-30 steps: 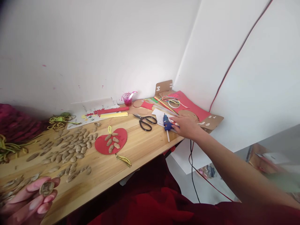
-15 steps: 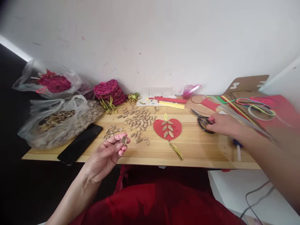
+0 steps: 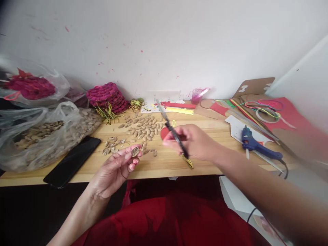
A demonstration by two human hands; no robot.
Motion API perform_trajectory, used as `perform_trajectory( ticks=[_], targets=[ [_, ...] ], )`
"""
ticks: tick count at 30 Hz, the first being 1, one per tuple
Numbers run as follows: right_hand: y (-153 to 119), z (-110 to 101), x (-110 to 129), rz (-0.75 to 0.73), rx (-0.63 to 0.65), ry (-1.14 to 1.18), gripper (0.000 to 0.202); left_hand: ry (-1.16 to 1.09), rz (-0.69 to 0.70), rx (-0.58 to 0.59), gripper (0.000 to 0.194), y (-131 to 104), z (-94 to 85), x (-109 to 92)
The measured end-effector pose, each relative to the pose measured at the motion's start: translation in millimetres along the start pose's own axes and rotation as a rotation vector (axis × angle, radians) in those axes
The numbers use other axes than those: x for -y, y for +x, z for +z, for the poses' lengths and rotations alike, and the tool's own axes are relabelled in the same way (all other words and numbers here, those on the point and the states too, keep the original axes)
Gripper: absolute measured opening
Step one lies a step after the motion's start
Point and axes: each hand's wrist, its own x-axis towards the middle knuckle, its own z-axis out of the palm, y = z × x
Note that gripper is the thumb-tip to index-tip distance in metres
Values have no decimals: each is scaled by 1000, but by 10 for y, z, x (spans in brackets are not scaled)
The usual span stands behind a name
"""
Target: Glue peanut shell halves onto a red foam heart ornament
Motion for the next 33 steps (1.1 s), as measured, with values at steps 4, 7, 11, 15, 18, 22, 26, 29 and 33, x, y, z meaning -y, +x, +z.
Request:
perform_trajectory(
  ticks=[4, 7, 11, 15, 18, 22, 26, 29, 33],
  targets=[
    [151, 445, 85, -235, 102, -32, 19, 10, -15, 36, 35, -41, -4, 21],
    [213, 611, 93, -327, 109, -156, 16, 5, -15, 45, 29, -86, -39, 30],
    [219, 726, 102, -420, 27, -265, 15, -3, -9, 60, 22, -102, -75, 41],
    [200, 790, 57, -398, -23, -241, 12, -2, 7, 62, 25, -73, -81, 85],
    [194, 829, 6, -365, -85, -185, 9, -7, 71, 15, 24, -53, -79, 158],
    [184, 877, -23, -317, -157, -152, 13, 16, 233, -83, 18, -47, -71, 265],
    [170, 922, -26, -310, -173, -195, 17, 80, 355, -117, 20, -51, -68, 323],
    [165, 952, -39, -312, -182, -228, 18, 138, 426, -122, 18, -44, -90, 352],
    [162, 984, -51, -294, -179, -230, 20, 201, 500, -129, 16, -26, -125, 389]
  ],
)
